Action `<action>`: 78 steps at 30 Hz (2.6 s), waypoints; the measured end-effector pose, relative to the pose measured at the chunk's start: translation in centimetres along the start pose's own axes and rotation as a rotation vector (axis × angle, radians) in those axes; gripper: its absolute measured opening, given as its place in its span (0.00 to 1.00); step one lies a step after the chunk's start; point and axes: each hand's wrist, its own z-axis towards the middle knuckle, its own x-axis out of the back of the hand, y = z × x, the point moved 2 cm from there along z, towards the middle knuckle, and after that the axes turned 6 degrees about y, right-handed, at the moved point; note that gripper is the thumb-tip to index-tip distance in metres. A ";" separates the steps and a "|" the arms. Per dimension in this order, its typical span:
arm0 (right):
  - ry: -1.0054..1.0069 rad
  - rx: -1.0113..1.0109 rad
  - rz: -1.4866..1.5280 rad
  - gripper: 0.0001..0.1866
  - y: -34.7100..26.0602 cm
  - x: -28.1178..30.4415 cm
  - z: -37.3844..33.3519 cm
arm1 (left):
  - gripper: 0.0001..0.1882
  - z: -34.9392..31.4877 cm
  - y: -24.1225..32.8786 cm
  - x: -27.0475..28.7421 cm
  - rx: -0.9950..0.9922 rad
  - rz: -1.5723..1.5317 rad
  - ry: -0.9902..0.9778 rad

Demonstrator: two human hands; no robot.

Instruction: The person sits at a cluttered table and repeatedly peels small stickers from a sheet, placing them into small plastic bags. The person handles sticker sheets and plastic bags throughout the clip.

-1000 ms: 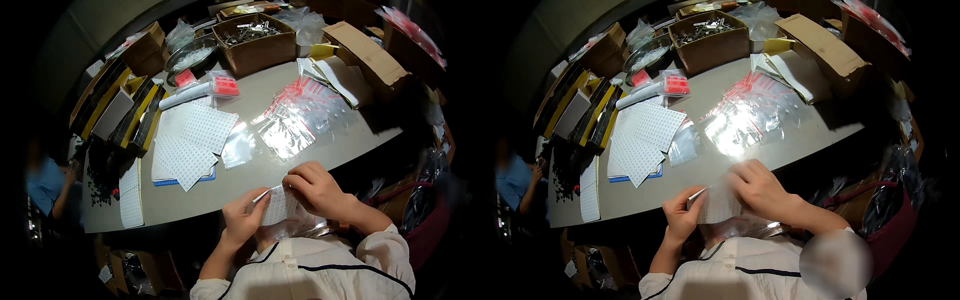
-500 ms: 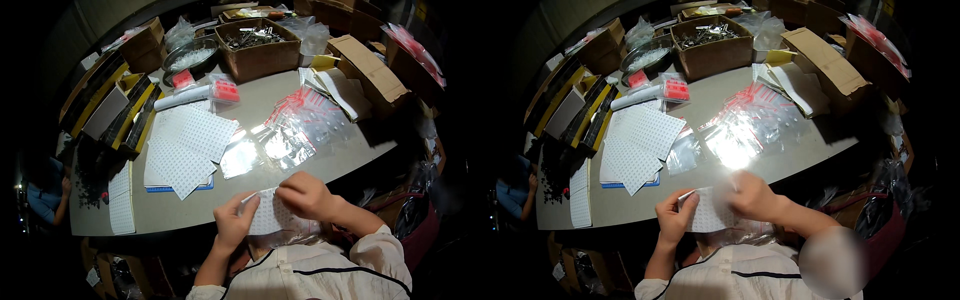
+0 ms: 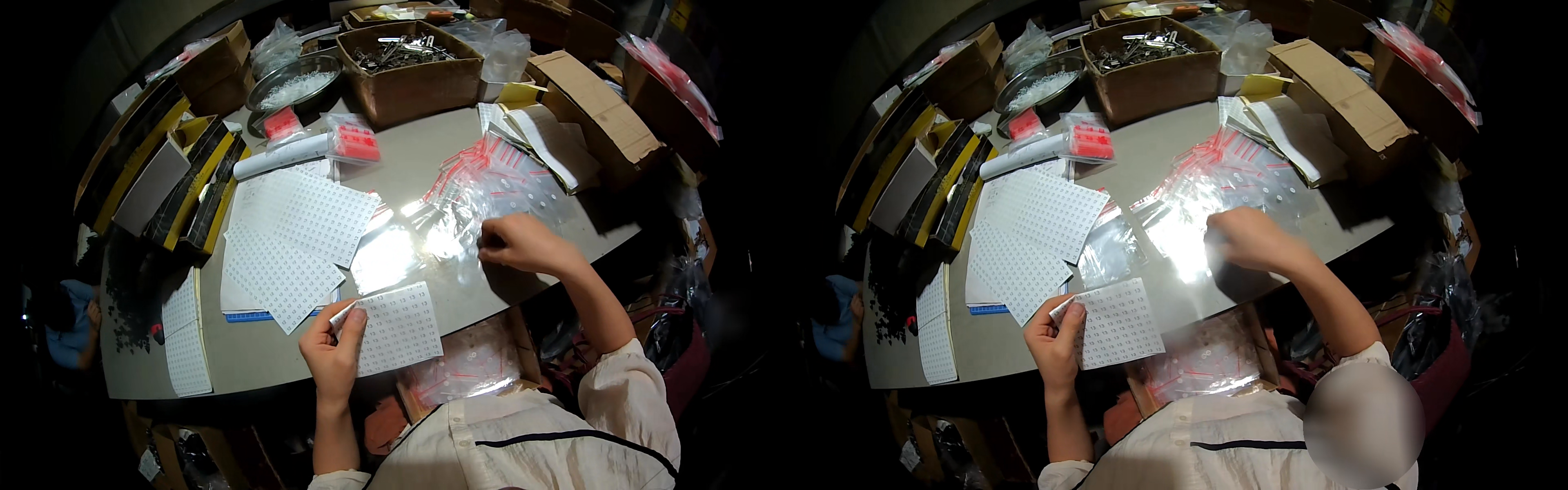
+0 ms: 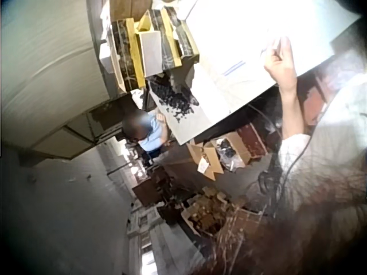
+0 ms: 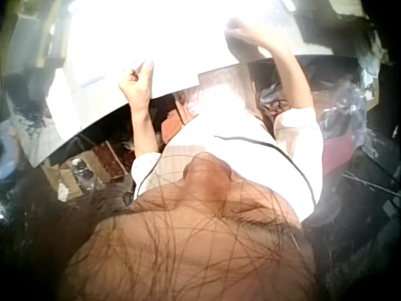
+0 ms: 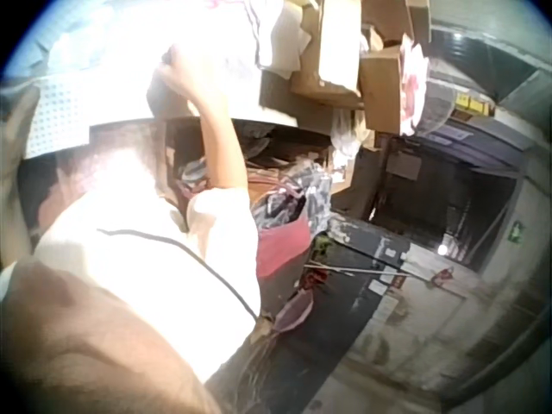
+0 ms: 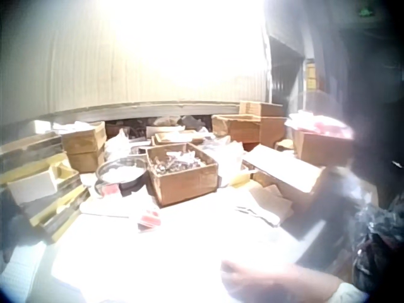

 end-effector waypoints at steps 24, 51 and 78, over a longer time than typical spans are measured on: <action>-0.226 0.039 -0.227 0.23 -2.8 1.8 5.5 | 0.08 -0.1 -0.2 0.9 0.028 -0.075 -0.001; 0.293 0.264 0.257 0.20 -5.8 -0.4 -10.6 | 0.08 -5.5 0.5 -4.1 0.052 0.049 -0.181; 0.209 0.094 0.126 0.10 2.2 1.5 -4.6 | 0.10 -3.1 0.3 -2.9 0.083 -0.029 0.031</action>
